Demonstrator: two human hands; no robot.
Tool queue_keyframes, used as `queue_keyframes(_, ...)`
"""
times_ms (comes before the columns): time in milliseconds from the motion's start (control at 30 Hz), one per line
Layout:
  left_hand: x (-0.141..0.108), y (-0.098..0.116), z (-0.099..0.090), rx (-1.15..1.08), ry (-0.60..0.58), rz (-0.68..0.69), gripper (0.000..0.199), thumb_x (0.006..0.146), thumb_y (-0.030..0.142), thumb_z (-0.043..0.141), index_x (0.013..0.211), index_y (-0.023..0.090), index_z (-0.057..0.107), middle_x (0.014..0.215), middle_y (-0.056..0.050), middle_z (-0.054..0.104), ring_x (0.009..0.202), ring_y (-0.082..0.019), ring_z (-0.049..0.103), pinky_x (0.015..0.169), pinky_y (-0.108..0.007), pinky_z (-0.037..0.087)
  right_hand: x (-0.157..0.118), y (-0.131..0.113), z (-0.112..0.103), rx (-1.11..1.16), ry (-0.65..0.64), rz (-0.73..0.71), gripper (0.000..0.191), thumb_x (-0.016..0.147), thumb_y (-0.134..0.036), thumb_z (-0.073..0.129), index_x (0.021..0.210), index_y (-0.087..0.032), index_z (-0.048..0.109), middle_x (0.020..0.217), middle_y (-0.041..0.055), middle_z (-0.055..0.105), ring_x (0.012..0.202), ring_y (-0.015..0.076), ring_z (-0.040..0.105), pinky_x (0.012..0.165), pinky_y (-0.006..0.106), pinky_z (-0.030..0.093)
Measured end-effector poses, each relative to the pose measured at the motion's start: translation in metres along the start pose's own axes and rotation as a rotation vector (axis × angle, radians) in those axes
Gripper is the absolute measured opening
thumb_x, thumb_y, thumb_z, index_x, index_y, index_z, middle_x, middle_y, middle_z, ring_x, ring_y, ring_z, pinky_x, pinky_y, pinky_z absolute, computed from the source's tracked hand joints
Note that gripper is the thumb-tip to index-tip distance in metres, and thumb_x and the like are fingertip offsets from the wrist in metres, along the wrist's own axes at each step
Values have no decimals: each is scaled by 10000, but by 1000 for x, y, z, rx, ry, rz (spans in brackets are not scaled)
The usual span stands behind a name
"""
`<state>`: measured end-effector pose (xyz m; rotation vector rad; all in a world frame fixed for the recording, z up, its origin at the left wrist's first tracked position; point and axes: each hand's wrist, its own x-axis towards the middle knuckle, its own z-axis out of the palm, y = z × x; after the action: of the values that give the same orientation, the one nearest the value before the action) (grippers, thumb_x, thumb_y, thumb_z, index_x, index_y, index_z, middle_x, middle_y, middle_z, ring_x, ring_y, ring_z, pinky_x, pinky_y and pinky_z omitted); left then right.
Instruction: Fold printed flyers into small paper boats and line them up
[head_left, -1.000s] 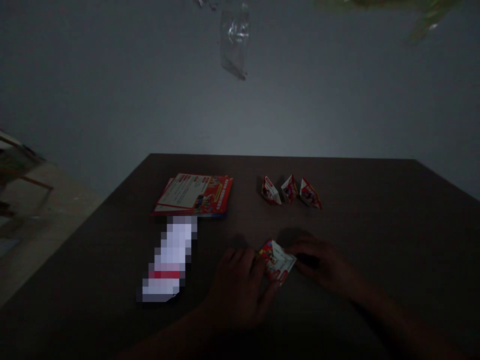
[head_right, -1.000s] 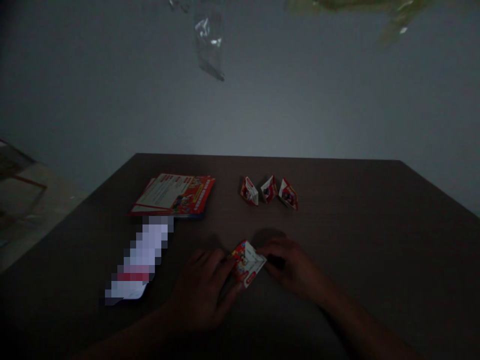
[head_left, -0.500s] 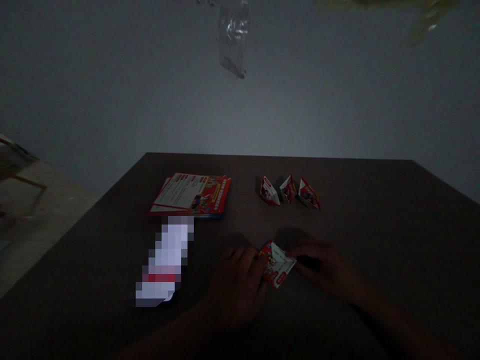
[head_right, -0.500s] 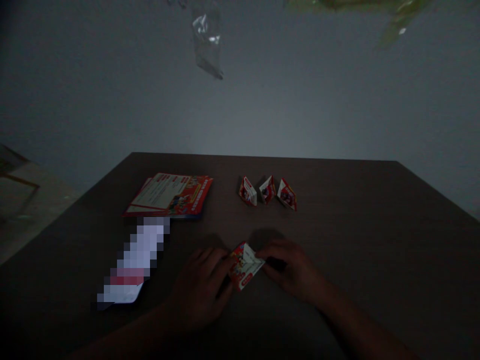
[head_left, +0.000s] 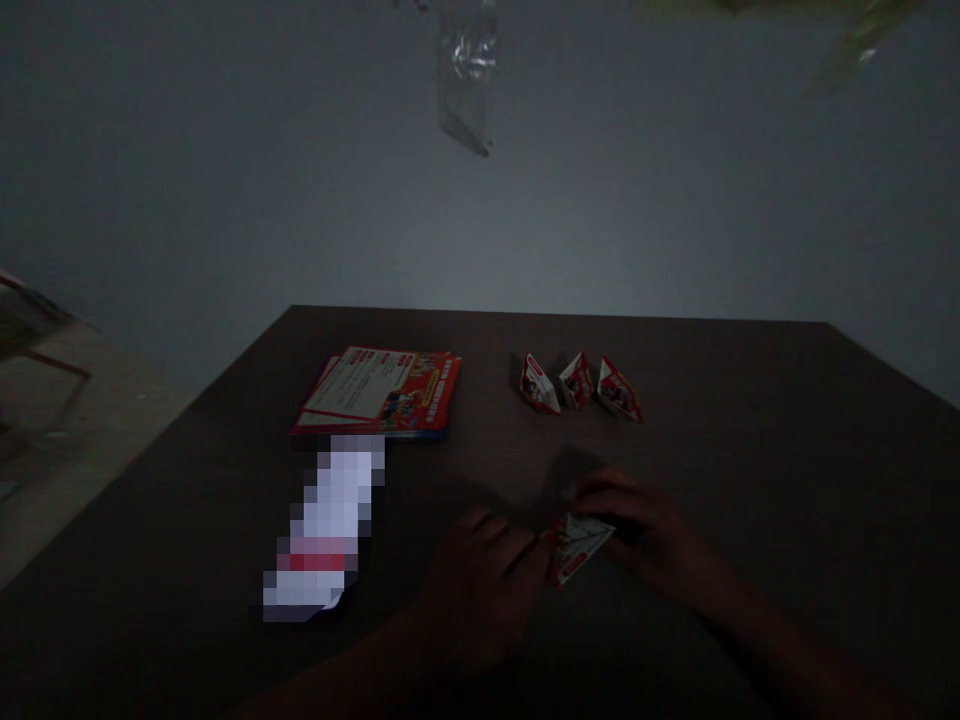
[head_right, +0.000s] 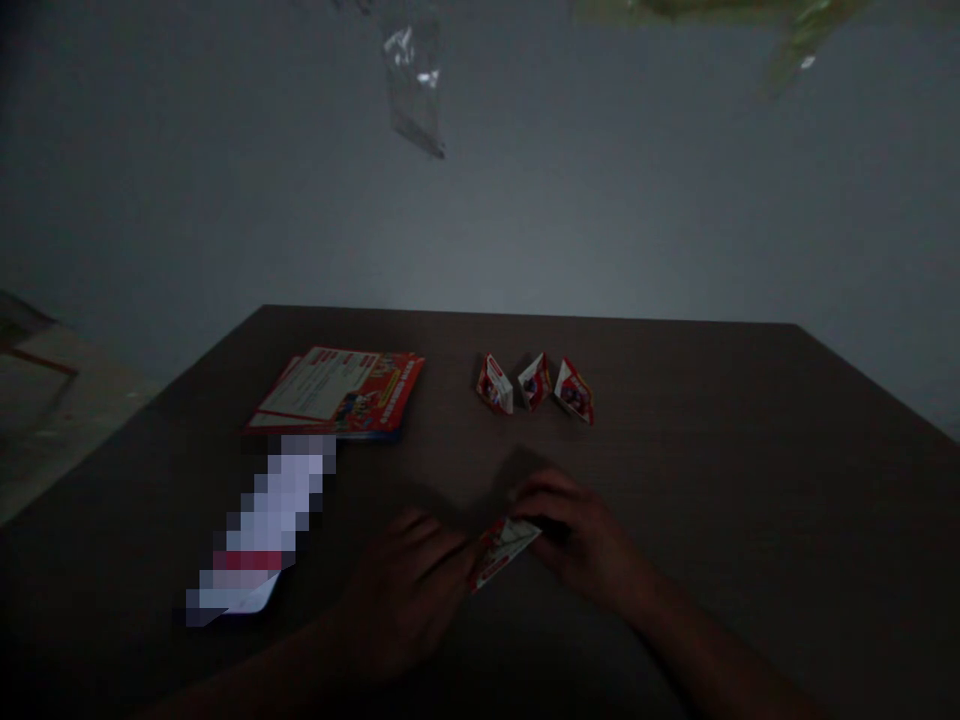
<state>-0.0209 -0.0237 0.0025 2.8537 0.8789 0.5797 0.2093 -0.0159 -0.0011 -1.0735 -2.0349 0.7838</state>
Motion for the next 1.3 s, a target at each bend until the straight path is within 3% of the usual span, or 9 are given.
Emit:
queue_keyframes(100, 2, 0, 1, -56, 17, 29, 206, 874, 159, 455, 1041, 146, 573, 814, -31, 657, 695, -146, 560, 648, -307, 383, -1, 1, 1, 28, 13, 10, 180, 795, -110, 574, 925, -221, 630, 1057, 99, 635, 962, 205, 627, 772, 310, 515)
queue_keyframes(300, 1, 2, 0, -260, 24, 15, 141, 852, 130, 439, 931, 143, 555, 804, -36, 649, 712, -145, 564, 698, -313, 388, -4, -1, 5, 154, 19, 35, 153, 828, -135, 565, 956, -217, 580, 958, 80, 661, 980, 211, 615, 838, 340, 496)
queue_keyframes(400, -2, 2, 0, -307, 9, 34, 130, 838, 106, 457, 925, 146, 545, 874, -53, 644, 797, -158, 562, 763, -323, 393, -4, -6, 4, 163, 23, 136, 123, 847, -174, 560, 956, -207, 607, 920, 63, 663, 879, 189, 639, 775, 302, 513)
queue_keyframes(500, -4, 0, 2, -310, 44, 54, 87, 806, 88, 485, 843, 152, 531, 869, -54, 633, 801, -164, 549, 768, -332, 399, -2, -11, 2, 202, 8, 141, 145, 867, -169, 522, 964, -202, 624, 860, 50, 658, 772, 159, 640, 686, 266, 522)
queue_keyframes(667, -3, -1, -1, -200, 148, -62, 113, 823, 70, 492, 883, 150, 545, 894, -54, 622, 780, -160, 538, 757, -329, 412, -3, -8, 1, 170, -7, 111, 257, 853, -119, 500, 1054, -214, 628, 936, 66, 655, 821, 162, 638, 678, 263, 532)
queue_keyframes(800, 0, 2, -1, -13, 103, -24, 282, 868, 137, 515, 1142, 201, 542, 1080, -78, 581, 942, -212, 526, 808, -357, 418, -9, 0, 4, 71, -2, 147, 391, 847, -137, 528, 1225, -239, 537, 969, 58, 668, 803, 159, 646, 680, 272, 543)
queue_keyframes(967, 3, 3, 7, -38, -24, 48, 160, 901, 180, 491, 1033, 160, 580, 1039, -51, 610, 946, -198, 520, 851, -359, 413, -8, 6, 7, 12, -14, 53, 451, 860, -174, 555, 1290, -287, 478, 1126, 65, 644, 1002, 192, 625, 838, 328, 529)
queue_keyframes(1100, 2, 1, 10, -32, -17, 4, 124, 904, 162, 484, 975, 155, 585, 969, -38, 621, 883, -185, 524, 797, -344, 420, -7, 6, 3, -70, -15, 24, 408, 855, -162, 555, 1245, -277, 524, 1215, 87, 590, 1095, 212, 585, 881, 343, 518)
queue_keyframes(1300, 4, 2, 8, -62, -50, -78, 141, 879, 181, 526, 1006, 170, 585, 963, -42, 618, 884, -196, 538, 801, -349, 432, -9, -1, -13, -120, -102, 14, 284, 868, -143, 532, 1128, -241, 589, 1072, 80, 643, 981, 182, 614, 835, 318, 520)
